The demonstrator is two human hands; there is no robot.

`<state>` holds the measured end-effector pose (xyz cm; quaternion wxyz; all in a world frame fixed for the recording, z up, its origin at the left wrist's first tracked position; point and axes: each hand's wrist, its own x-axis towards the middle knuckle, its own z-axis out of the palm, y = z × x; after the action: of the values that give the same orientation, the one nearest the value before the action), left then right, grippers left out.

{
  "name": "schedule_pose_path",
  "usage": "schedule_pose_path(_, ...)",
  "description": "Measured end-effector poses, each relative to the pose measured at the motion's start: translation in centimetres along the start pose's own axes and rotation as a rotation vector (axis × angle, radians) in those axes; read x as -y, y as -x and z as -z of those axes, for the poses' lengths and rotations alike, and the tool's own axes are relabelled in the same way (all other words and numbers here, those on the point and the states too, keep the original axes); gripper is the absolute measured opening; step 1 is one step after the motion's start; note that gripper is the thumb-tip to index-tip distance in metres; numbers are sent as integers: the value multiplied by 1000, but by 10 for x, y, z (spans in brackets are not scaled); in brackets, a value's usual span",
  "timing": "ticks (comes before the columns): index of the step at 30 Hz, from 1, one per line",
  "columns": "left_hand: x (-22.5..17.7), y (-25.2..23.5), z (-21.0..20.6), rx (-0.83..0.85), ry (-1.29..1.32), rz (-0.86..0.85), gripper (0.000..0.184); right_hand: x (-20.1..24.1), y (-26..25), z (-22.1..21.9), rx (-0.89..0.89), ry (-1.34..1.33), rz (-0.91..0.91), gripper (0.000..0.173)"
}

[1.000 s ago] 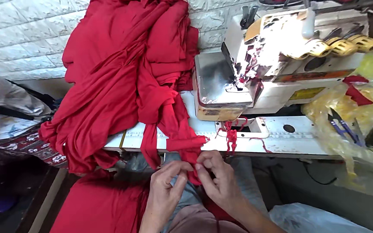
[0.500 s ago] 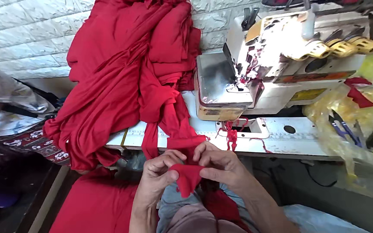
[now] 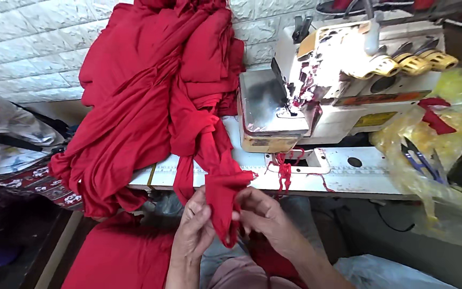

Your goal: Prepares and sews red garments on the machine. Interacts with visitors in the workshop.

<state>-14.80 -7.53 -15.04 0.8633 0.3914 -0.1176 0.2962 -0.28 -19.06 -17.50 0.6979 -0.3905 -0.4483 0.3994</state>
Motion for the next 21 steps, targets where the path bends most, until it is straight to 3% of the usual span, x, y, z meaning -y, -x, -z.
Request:
schedule_pose_path(4,-4,1,5,-119,32,-26,41,12,-12,21,-305,785,361,19)
schedule_pose_path(7,-9,4,9,-193,-52,-26,42,22,-25,48,-366,1163,313,25)
schedule_pose_path(10,-11,5,7,-266,-216,-3,45,19,-35,63,-272,1237,186,17)
schedule_pose_path(15,-10,4,0,-354,-430,20,50,16,-41,49,-463,1322,396,21)
schedule_pose_path(18,-11,4,-3,-309,-488,46,46,26,-37,39,-193,1021,526,23)
schedule_pose_path(21,-11,3,-9,-250,-564,113,46,28,-37,30,84,968,595,23)
